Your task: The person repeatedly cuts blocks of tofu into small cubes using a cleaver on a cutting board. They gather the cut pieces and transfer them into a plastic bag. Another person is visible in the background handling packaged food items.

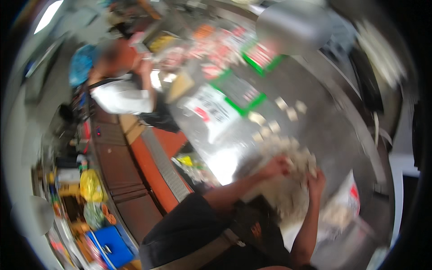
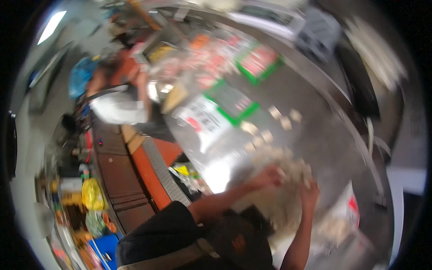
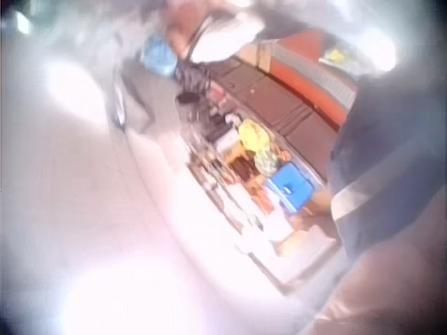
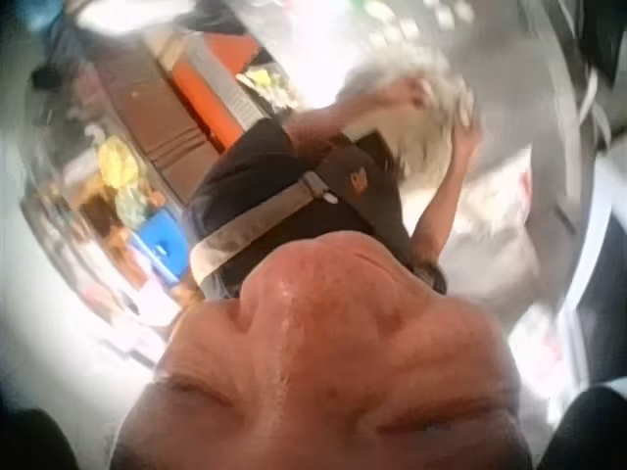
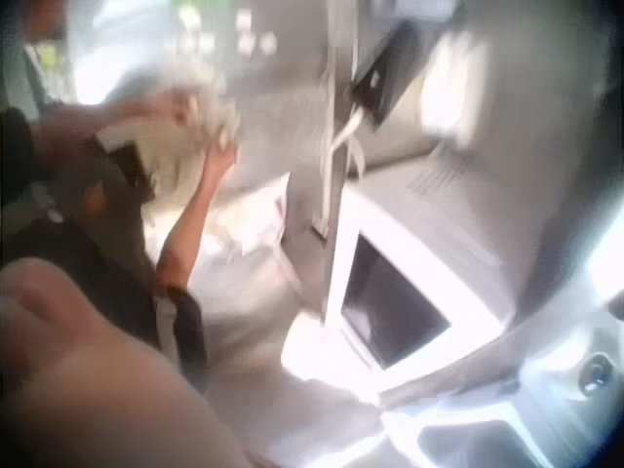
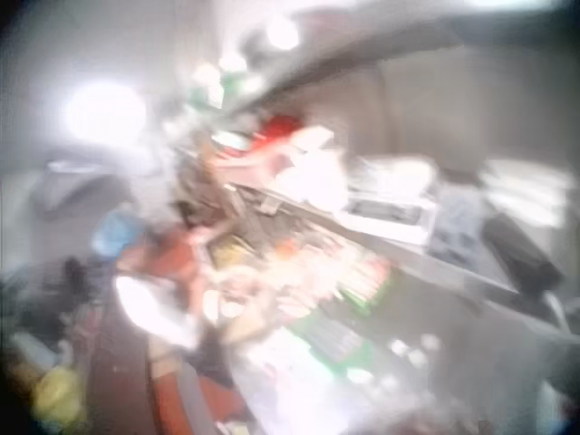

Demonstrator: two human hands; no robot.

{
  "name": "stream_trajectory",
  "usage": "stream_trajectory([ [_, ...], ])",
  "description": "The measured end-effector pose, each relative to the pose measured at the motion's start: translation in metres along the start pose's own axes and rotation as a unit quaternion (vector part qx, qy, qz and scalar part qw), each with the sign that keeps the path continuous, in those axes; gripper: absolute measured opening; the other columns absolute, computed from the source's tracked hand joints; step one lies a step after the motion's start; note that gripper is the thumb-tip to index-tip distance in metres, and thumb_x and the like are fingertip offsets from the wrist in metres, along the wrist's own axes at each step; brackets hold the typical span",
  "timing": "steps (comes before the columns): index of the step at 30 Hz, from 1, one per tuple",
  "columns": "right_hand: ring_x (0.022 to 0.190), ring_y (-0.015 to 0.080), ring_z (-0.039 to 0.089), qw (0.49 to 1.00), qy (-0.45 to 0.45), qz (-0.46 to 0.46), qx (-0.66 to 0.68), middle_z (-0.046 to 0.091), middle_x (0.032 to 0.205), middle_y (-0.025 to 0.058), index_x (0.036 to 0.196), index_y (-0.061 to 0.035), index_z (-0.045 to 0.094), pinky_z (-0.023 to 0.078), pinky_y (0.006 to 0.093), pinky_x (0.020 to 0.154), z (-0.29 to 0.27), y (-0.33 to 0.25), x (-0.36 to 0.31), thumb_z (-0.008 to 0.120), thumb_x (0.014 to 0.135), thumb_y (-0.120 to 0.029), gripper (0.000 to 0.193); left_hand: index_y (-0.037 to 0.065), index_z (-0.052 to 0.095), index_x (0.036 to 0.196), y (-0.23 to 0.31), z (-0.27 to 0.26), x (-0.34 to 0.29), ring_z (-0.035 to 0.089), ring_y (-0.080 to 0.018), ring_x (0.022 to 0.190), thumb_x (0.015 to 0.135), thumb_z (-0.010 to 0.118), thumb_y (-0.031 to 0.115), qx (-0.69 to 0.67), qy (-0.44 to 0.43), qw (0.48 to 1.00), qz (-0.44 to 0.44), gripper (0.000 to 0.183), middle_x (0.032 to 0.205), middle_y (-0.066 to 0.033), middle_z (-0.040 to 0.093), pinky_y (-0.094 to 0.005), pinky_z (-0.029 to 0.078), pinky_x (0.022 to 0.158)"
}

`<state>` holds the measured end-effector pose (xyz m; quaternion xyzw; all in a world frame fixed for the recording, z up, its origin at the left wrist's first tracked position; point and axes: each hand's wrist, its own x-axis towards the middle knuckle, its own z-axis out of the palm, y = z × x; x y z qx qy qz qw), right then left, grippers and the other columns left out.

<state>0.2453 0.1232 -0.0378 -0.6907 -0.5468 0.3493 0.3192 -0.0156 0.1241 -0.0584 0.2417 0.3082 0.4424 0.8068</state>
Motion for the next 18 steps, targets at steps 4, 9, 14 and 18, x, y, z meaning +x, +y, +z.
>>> stream_trajectory([
  [4,0.066,0.0095,0.059,0.988,-0.072,0.106,0.088,0.067,0.077,0.0021,0.12,-0.0012,0.07,0.047,0.0286,0.059,-0.042,-0.023,0.045,0.076,0.089,-0.018,0.036,0.013,0.059,0.105,0.007,-0.018,-0.01,0.068,-0.0196,0.079,0.107,0.059,0.029,0.009,-0.029,0.999,-0.022,0.016,0.093,-0.0036,0.064,-0.036,0.057,0.07],
  [9,0.076,0.0241,0.072,0.984,0.024,0.131,-0.121,0.075,0.099,0.0119,0.126,-0.0049,0.068,0.057,0.0345,0.069,-0.092,0.043,0.048,0.081,0.086,-0.019,0.044,0.012,0.058,0.116,0.037,0.021,-0.02,0.066,-0.0199,0.082,0.108,0.057,0.033,0.006,0.096,0.984,-0.149,0.022,0.096,-0.0033,0.063,-0.0324,0.05,0.064],
  [14,0.103,0.0357,0.069,0.944,-0.038,0.164,-0.284,0.07,0.11,0.0185,0.11,-0.0049,0.07,0.055,0.0436,0.093,-0.087,0.047,0.002,0.084,0.075,-0.018,0.04,0.013,0.059,0.113,0.021,0.006,-0.024,0.064,-0.021,0.081,0.104,0.059,0.024,-0.071,0.11,0.965,-0.227,0.014,0.094,-0.0037,0.063,-0.0321,0.044,0.061],
  [18,0.099,0.0365,0.069,0.94,0.009,0.158,-0.302,0.069,0.104,0.0187,0.104,-0.003,0.068,0.056,0.0443,0.086,-0.057,0.058,-0.019,0.086,0.071,-0.014,0.039,0.01,0.059,0.12,0.014,0.041,-0.013,0.064,-0.0223,0.084,0.101,0.061,0.02,-0.083,0.064,0.968,-0.229,0.022,0.1,-0.0064,0.065,-0.0322,0.049,0.067],
])
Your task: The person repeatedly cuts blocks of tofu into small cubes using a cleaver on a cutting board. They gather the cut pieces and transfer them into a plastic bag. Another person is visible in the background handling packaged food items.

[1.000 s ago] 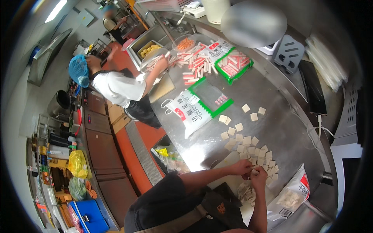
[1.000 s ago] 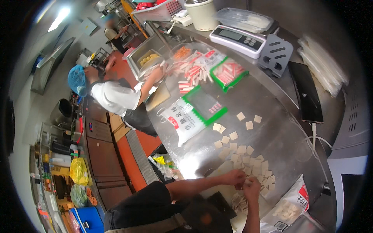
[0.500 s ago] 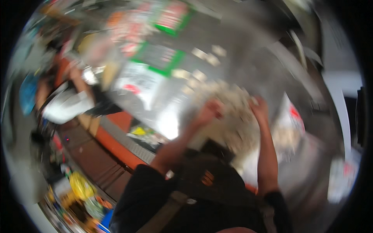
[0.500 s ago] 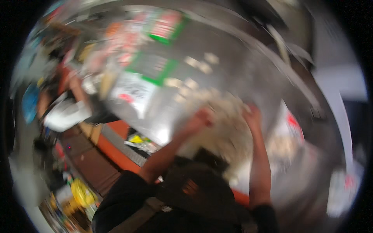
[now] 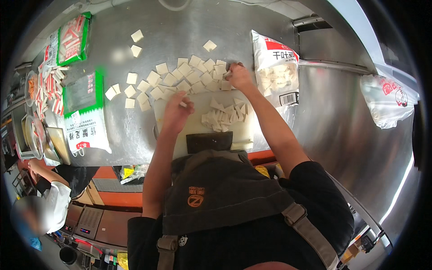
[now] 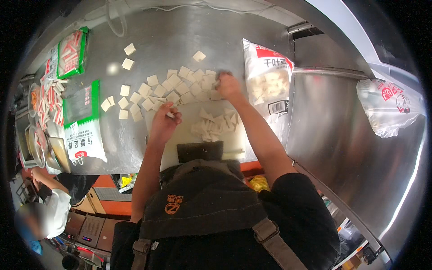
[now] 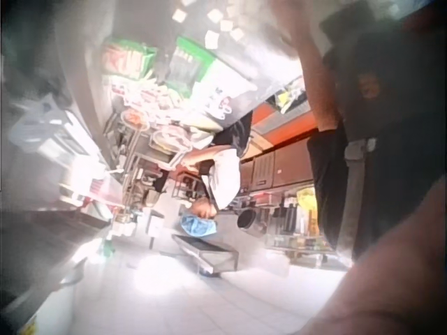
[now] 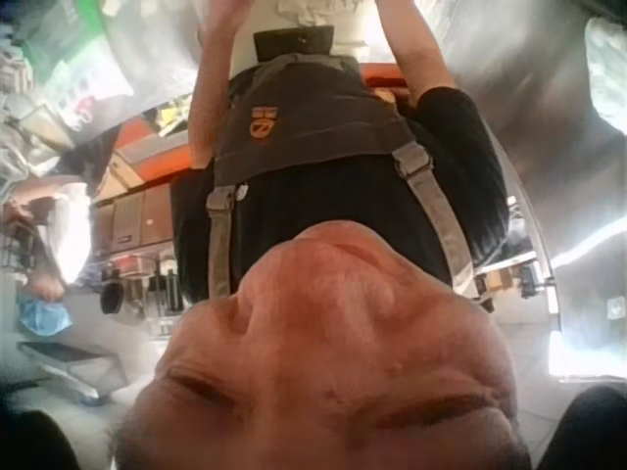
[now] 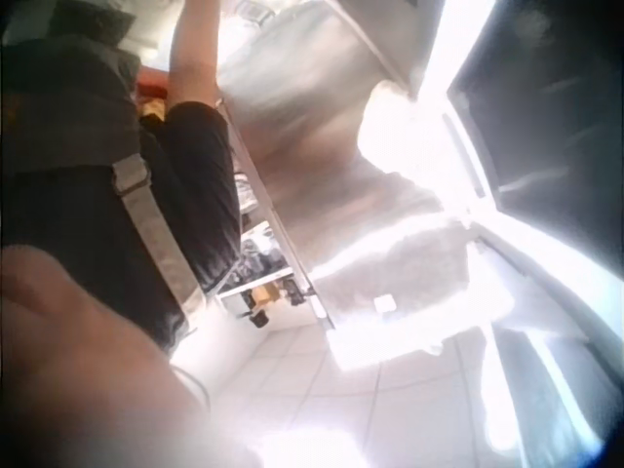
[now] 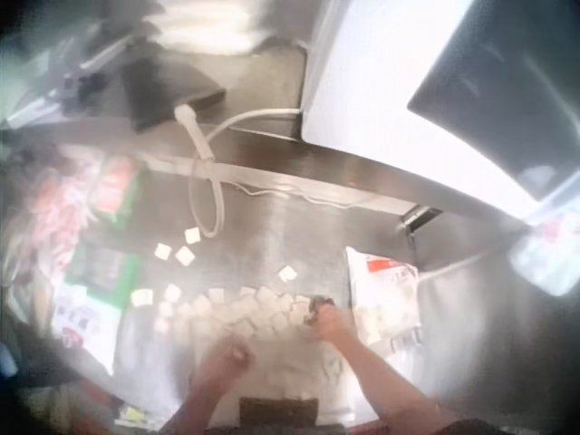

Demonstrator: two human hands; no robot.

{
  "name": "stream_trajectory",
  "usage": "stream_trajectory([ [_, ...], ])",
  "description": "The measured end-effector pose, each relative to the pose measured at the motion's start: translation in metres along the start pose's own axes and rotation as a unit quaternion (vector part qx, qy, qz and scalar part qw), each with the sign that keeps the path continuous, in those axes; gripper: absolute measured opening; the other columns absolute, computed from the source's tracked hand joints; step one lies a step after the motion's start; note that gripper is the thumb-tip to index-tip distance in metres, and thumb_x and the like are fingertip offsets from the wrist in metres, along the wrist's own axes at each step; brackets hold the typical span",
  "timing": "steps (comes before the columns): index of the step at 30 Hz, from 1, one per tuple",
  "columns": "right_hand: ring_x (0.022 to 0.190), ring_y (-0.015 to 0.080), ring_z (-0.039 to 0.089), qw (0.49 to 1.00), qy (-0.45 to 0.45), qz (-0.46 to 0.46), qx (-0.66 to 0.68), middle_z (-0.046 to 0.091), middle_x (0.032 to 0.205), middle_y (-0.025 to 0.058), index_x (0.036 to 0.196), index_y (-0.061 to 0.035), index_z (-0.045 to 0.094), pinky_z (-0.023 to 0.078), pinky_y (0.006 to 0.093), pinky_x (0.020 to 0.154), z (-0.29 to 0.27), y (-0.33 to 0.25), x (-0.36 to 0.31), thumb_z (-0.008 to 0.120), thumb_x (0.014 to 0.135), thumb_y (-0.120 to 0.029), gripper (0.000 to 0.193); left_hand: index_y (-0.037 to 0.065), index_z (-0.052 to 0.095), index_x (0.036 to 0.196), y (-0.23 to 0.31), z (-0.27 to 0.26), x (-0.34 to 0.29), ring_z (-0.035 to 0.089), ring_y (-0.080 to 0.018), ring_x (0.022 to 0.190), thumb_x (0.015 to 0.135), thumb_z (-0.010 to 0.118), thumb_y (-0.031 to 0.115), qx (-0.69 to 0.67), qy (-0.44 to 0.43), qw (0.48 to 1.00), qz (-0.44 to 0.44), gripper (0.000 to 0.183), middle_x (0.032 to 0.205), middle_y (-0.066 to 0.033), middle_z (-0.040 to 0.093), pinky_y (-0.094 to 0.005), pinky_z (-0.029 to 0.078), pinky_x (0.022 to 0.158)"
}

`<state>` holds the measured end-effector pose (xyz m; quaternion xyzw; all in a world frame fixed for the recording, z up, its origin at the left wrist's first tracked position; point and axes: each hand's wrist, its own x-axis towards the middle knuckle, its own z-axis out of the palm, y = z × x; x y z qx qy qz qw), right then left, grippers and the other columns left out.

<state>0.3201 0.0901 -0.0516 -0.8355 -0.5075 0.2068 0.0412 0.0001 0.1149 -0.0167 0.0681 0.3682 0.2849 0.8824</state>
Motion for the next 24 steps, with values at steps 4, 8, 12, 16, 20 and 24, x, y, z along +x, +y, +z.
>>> stream_trajectory([
  [4,0.087,0.0354,0.069,0.99,0.02,0.037,0.137,0.069,0.093,0.0201,0.101,-0.0016,0.068,0.055,0.0437,0.076,-0.004,-0.006,-0.006,0.084,0.073,-0.013,0.034,0.004,0.056,0.133,-0.02,0.021,0.015,0.065,-0.0224,0.09,0.102,0.06,0.016,0.088,-0.026,0.994,0.056,0.034,0.107,-0.0091,0.065,-0.033,0.054,0.08],
  [8,0.078,0.0316,0.068,0.98,0.05,-0.094,0.169,0.07,0.09,0.0193,0.101,-0.0015,0.071,0.054,0.0419,0.072,-0.006,-0.051,-0.058,0.077,0.076,-0.007,0.026,0.002,0.053,0.138,-0.043,0.046,0.029,0.066,-0.0219,0.094,0.103,0.058,0.012,0.177,0.003,0.98,0.086,0.037,0.111,-0.0105,0.065,-0.0346,0.056,0.087],
  [12,0.083,0.0341,0.069,0.952,-0.052,-0.108,0.281,0.071,0.094,0.0194,0.108,-0.0027,0.072,0.055,0.0403,0.076,-0.019,-0.081,-0.091,0.07,0.076,-0.002,0.032,0.001,0.055,0.132,-0.056,0.036,0.03,0.065,-0.021,0.089,0.104,0.059,0.015,0.255,0.002,0.962,0.094,0.032,0.105,-0.0079,0.064,-0.0359,0.055,0.084],
  [16,0.091,0.0369,0.069,0.984,0.061,-0.049,0.162,0.072,0.098,0.0191,0.109,-0.0036,0.072,0.056,0.0411,0.082,-0.003,-0.03,-0.068,0.071,0.075,-0.004,0.034,0.004,0.062,0.123,-0.044,0.013,0.015,0.061,-0.0181,0.086,0.102,0.063,0.015,0.124,0.03,0.992,0.027,0.023,0.101,-0.0037,0.062,-0.0331,0.053,0.08],
  [20,0.093,0.0363,0.07,0.991,0.043,-0.044,0.119,0.071,0.096,0.0179,0.103,-0.0037,0.071,0.056,0.0435,0.082,0.013,-0.017,-0.053,0.079,0.073,-0.011,0.032,0.004,0.064,0.117,-0.036,0.0,0.01,0.059,-0.0189,0.08,0.099,0.067,0.013,0.052,0.007,0.999,-0.013,0.02,0.102,-0.0038,0.062,-0.0314,0.053,0.079],
  [24,0.088,0.0379,0.067,0.989,-0.048,-0.028,0.14,0.069,0.095,0.021,0.098,-0.0032,0.067,0.054,0.0431,0.079,0.006,-0.022,-0.04,0.083,0.071,-0.016,0.034,0.001,0.061,0.12,-0.038,-0.005,0.015,0.063,-0.0204,0.085,0.098,0.066,0.012,0.14,-0.007,0.99,0.033,0.025,0.097,-0.0063,0.062,-0.0341,0.053,0.076],
])
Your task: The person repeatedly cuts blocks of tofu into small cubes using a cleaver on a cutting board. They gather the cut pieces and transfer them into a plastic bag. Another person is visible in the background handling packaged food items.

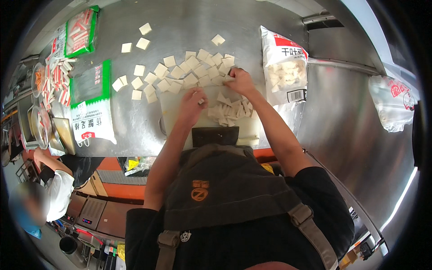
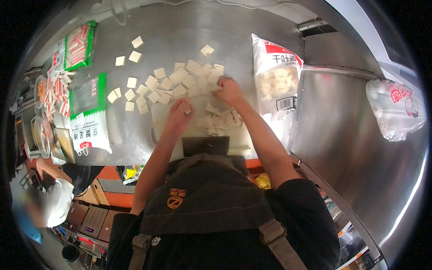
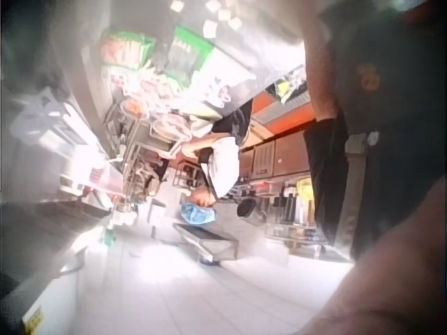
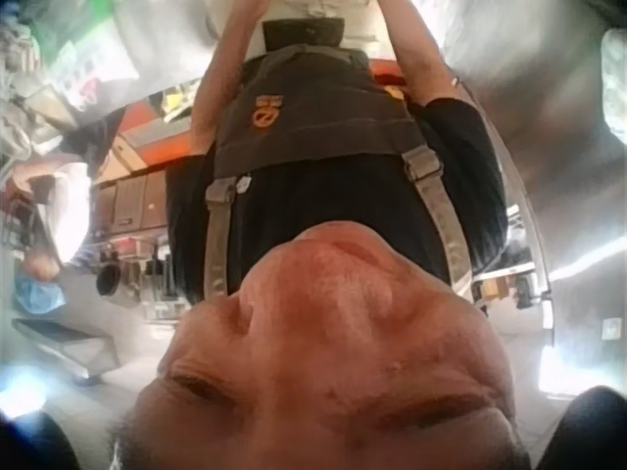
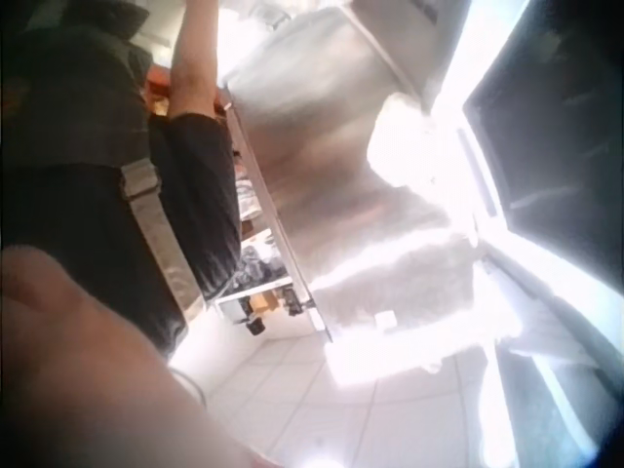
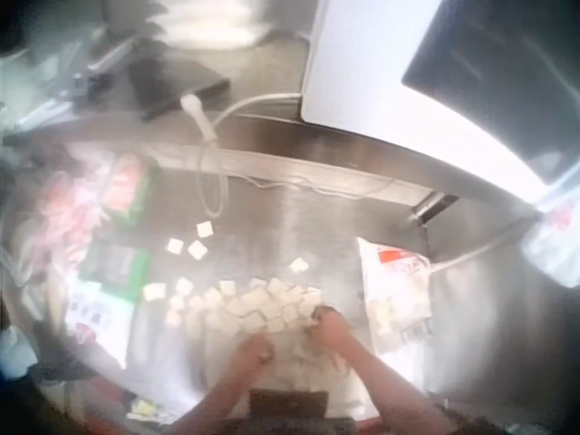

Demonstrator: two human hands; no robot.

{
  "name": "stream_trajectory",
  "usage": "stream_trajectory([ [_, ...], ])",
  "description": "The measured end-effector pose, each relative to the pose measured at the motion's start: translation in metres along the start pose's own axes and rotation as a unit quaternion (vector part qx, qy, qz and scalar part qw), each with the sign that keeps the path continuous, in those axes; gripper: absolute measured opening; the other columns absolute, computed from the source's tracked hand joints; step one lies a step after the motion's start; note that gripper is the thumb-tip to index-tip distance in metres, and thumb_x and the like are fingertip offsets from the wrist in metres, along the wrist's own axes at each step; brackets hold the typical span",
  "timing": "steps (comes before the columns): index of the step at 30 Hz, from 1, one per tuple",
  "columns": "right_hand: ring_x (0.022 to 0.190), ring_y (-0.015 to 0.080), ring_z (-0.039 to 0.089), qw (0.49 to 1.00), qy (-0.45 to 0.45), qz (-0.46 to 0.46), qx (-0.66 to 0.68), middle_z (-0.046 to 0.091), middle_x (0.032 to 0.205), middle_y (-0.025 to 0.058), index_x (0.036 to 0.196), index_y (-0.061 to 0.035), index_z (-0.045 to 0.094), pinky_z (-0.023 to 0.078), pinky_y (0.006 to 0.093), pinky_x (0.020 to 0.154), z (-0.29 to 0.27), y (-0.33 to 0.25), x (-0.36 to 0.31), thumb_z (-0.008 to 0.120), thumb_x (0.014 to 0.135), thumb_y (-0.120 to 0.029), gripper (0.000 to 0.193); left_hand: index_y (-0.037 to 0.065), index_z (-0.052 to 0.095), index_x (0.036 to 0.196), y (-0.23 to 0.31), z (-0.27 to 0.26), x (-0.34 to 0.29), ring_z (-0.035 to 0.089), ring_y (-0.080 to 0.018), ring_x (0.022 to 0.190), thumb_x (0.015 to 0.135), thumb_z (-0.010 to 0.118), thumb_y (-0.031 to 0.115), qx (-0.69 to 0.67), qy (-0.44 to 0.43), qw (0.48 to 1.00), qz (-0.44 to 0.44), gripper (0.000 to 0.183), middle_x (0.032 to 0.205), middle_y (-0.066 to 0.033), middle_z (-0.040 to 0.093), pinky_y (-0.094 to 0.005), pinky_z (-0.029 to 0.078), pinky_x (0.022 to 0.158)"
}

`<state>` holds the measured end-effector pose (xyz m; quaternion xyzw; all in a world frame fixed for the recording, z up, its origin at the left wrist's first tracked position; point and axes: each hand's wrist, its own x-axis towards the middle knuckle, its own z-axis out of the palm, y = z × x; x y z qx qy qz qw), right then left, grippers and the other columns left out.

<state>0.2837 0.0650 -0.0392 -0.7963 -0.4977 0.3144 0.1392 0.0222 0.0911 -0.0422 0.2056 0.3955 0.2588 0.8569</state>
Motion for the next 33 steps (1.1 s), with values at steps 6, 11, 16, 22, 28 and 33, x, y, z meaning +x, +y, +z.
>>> stream_trajectory([
  [6,0.079,0.0375,0.066,0.986,0.034,-0.03,0.159,0.065,0.082,0.0209,0.09,-0.0016,0.063,0.053,0.0447,0.073,-0.012,-0.037,-0.02,0.082,0.071,-0.012,0.028,0.001,0.063,0.128,-0.005,0.018,0.008,0.065,-0.0186,0.091,0.101,0.065,0.011,0.217,-0.018,0.968,0.128,0.029,0.114,-0.0069,0.066,-0.0338,0.056,0.085],
  [11,0.082,0.0323,0.07,0.983,0.066,-0.142,0.093,0.07,0.089,0.0169,0.102,0.001,0.066,0.056,0.041,0.074,0.01,-0.093,-0.061,0.071,0.078,0.003,0.025,-0.003,0.044,0.148,0.002,0.04,0.003,0.067,-0.0247,0.102,0.104,0.057,0.012,-0.098,-0.024,0.995,0.006,0.048,0.11,-0.0124,0.066,-0.0388,0.057,0.092],
  [16,0.09,0.0393,0.069,0.977,-0.02,-0.158,0.143,0.069,0.099,0.0231,0.109,-0.0016,0.069,0.056,0.0447,0.078,0.008,-0.092,-0.067,0.064,0.08,0.002,0.03,-0.003,0.047,0.145,0.008,0.026,-0.018,0.067,-0.0251,0.103,0.105,0.059,0.015,0.034,0.012,0.997,0.065,0.045,0.107,-0.0126,0.067,-0.0411,0.059,0.092],
  [22,0.095,0.0428,0.068,0.993,0.038,-0.104,-0.042,0.065,0.109,0.0256,0.115,-0.0064,0.066,0.056,0.0512,0.08,0.013,-0.051,0.002,0.064,0.085,-0.008,0.03,-0.002,0.058,0.133,0.024,-0.005,-0.029,0.068,-0.0268,0.102,0.103,0.063,0.015,-0.119,0.054,0.991,-0.007,0.034,0.108,-0.0124,0.067,-0.0422,0.06,0.091],
  [28,0.098,0.0432,0.068,0.982,-0.022,-0.097,-0.162,0.06,0.12,0.0238,0.118,-0.0073,0.058,0.057,0.052,0.081,0.025,-0.064,0.023,0.065,0.085,-0.007,0.035,0.0,0.059,0.132,0.027,-0.009,-0.029,0.068,-0.0272,0.098,0.103,0.064,0.016,-0.116,0.043,0.992,-0.012,0.034,0.109,-0.0115,0.067,-0.0442,0.059,0.091],
  [33,0.094,0.0411,0.071,0.974,0.0,-0.114,-0.195,0.066,0.118,0.023,0.118,-0.0061,0.06,0.059,0.0486,0.079,0.038,-0.067,0.022,0.071,0.08,-0.009,0.039,0.0,0.057,0.137,0.026,-0.001,-0.026,0.068,-0.0261,0.099,0.103,0.064,0.015,-0.149,-0.016,0.989,-0.002,0.037,0.111,-0.0118,0.068,-0.0424,0.059,0.091],
])
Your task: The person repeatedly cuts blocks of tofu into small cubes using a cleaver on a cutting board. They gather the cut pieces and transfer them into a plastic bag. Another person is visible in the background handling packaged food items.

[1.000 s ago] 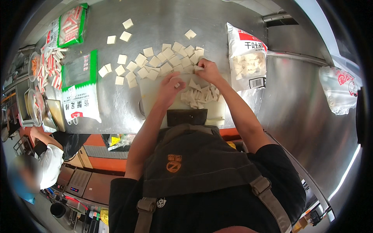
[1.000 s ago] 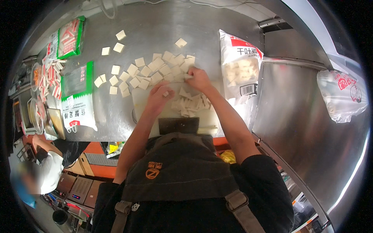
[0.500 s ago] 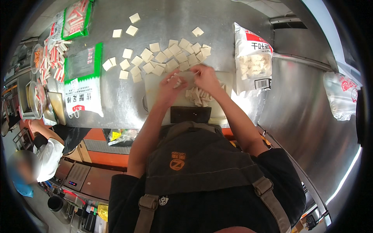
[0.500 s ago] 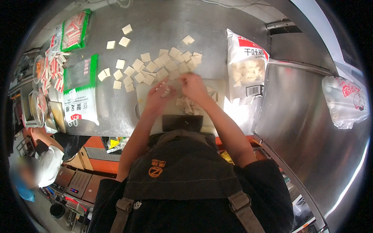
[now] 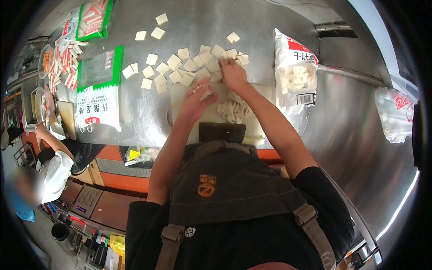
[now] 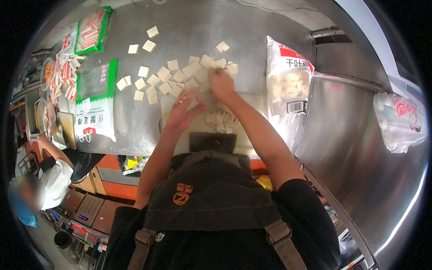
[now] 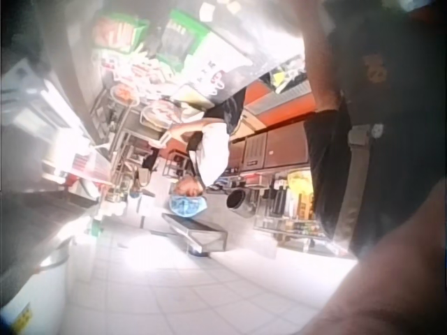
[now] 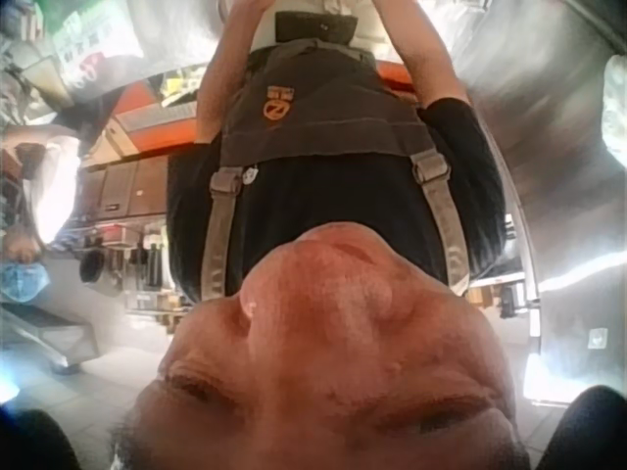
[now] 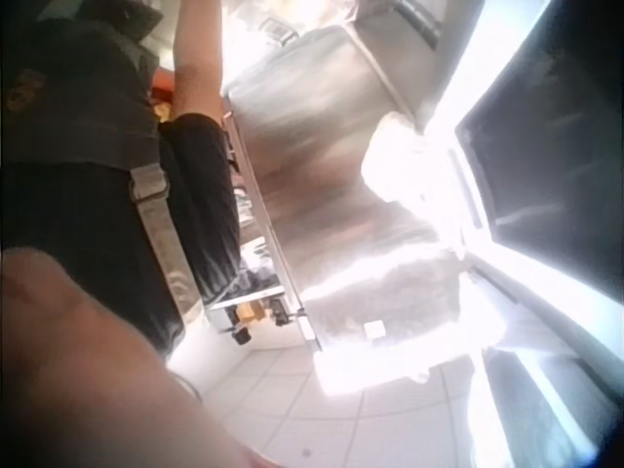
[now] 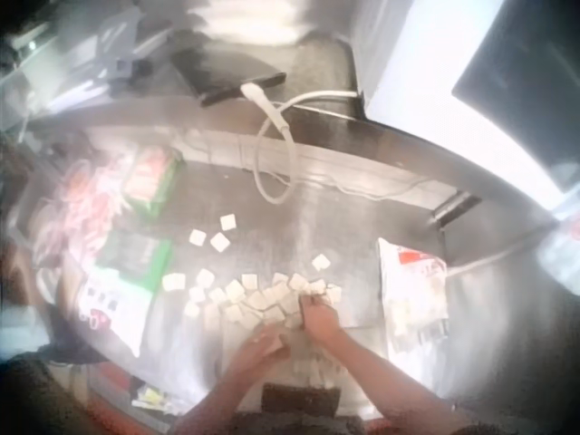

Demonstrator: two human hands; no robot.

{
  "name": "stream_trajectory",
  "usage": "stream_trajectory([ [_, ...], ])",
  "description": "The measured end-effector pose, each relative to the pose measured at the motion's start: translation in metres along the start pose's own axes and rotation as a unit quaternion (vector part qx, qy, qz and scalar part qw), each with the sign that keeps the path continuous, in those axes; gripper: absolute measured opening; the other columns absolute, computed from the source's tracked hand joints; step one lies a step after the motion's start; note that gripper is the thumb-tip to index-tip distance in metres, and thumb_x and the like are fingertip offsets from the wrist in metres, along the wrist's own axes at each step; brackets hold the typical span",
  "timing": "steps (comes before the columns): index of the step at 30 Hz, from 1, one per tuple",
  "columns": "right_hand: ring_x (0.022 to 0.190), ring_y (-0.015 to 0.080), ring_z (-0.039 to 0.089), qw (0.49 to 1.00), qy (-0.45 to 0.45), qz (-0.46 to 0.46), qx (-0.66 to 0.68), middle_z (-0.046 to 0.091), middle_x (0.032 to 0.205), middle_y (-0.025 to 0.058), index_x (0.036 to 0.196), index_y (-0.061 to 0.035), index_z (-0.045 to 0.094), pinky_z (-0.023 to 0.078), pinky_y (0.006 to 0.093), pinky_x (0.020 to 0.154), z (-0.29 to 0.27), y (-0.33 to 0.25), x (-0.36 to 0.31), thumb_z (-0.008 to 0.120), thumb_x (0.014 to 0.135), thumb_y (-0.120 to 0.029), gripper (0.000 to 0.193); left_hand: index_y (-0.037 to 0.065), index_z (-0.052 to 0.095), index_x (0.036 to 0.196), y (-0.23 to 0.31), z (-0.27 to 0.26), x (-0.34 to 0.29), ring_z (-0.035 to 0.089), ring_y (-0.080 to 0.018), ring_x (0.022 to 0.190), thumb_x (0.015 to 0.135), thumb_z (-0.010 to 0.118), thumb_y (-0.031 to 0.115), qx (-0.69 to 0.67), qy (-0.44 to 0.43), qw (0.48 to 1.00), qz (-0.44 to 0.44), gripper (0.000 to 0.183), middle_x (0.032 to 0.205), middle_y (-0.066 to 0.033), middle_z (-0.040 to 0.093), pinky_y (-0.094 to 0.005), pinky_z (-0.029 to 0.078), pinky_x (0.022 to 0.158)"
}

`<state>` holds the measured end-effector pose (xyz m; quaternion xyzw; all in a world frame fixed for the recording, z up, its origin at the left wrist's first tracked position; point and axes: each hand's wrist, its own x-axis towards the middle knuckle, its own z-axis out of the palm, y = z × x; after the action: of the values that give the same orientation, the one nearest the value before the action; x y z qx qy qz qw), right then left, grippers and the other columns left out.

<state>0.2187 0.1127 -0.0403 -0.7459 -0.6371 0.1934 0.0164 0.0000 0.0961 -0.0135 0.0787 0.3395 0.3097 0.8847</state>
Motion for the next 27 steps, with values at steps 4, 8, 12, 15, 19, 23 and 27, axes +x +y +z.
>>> stream_trajectory([
  [4,0.092,0.0407,0.07,0.994,-0.008,0.051,0.096,0.071,0.102,0.0223,0.1,-0.0034,0.064,0.058,0.0483,0.078,-0.004,0.006,0.004,0.07,0.077,-0.007,0.024,0.001,0.058,0.138,-0.008,-0.006,0.011,0.068,-0.0249,0.098,0.102,0.066,0.013,0.006,0.006,1.0,0.015,0.039,0.112,-0.011,0.068,-0.0412,0.058,0.092],
  [8,0.095,0.0427,0.068,0.975,-0.002,0.068,0.213,0.07,0.093,0.0228,0.087,-0.0026,0.064,0.055,0.0501,0.079,-0.033,-0.009,-0.014,0.067,0.077,-0.006,0.011,0.001,0.059,0.138,-0.008,0.0,0.012,0.068,-0.024,0.096,0.1,0.069,0.01,0.05,0.047,0.997,0.029,0.041,0.112,-0.0099,0.069,-0.0393,0.058,0.092],
  [12,0.081,0.0333,0.07,0.966,-0.013,-0.026,0.256,0.071,0.087,0.0188,0.093,0.0,0.068,0.057,0.0395,0.076,-0.037,-0.049,-0.055,0.072,0.076,-0.006,0.018,0.0,0.059,0.138,-0.02,0.001,0.008,0.069,-0.0229,0.095,0.098,0.071,0.008,0.137,0.062,0.986,0.073,0.043,0.111,-0.0115,0.07,-0.0378,0.059,0.09],
  [15,0.084,0.034,0.071,0.922,-0.104,-0.059,0.368,0.071,0.089,0.0203,0.094,0.0001,0.069,0.057,0.0393,0.077,-0.017,-0.043,-0.059,0.072,0.078,-0.008,0.018,0.0,0.06,0.137,-0.019,-0.006,-0.002,0.069,-0.0221,0.097,0.098,0.07,0.007,0.183,0.097,0.977,0.05,0.041,0.11,-0.0117,0.07,-0.0395,0.059,0.092],
  [19,0.093,0.0359,0.071,0.972,0.019,0.046,0.232,0.072,0.096,0.0212,0.096,0.0001,0.07,0.057,0.0406,0.081,0.011,-0.014,-0.005,0.072,0.081,-0.016,0.022,-0.003,0.059,0.134,-0.011,-0.033,-0.018,0.07,-0.0231,0.097,0.098,0.07,0.007,0.067,0.09,0.994,0.019,0.039,0.108,-0.0127,0.071,-0.0404,0.059,0.092],
  [23,0.095,0.0339,0.071,0.987,0.06,0.067,0.131,0.072,0.1,0.021,0.094,0.0002,0.068,0.057,0.0424,0.082,0.018,-0.025,0.024,0.074,0.081,-0.024,0.028,-0.005,0.057,0.134,-0.002,-0.033,-0.022,0.07,-0.0247,0.094,0.097,0.071,0.007,0.06,0.085,0.994,0.023,0.042,0.105,-0.0145,0.071,-0.0398,0.058,0.089],
  [27,0.09,0.0334,0.071,0.987,0.027,0.061,0.149,0.072,0.098,0.0203,0.093,0.0005,0.066,0.056,0.0418,0.08,0.007,-0.032,0.032,0.077,0.079,-0.024,0.031,-0.005,0.056,0.134,0.002,-0.026,-0.025,0.07,-0.0232,0.095,0.094,0.073,0.005,0.064,0.105,0.992,0.04,0.044,0.106,-0.0142,0.071,-0.0392,0.058,0.089],
])
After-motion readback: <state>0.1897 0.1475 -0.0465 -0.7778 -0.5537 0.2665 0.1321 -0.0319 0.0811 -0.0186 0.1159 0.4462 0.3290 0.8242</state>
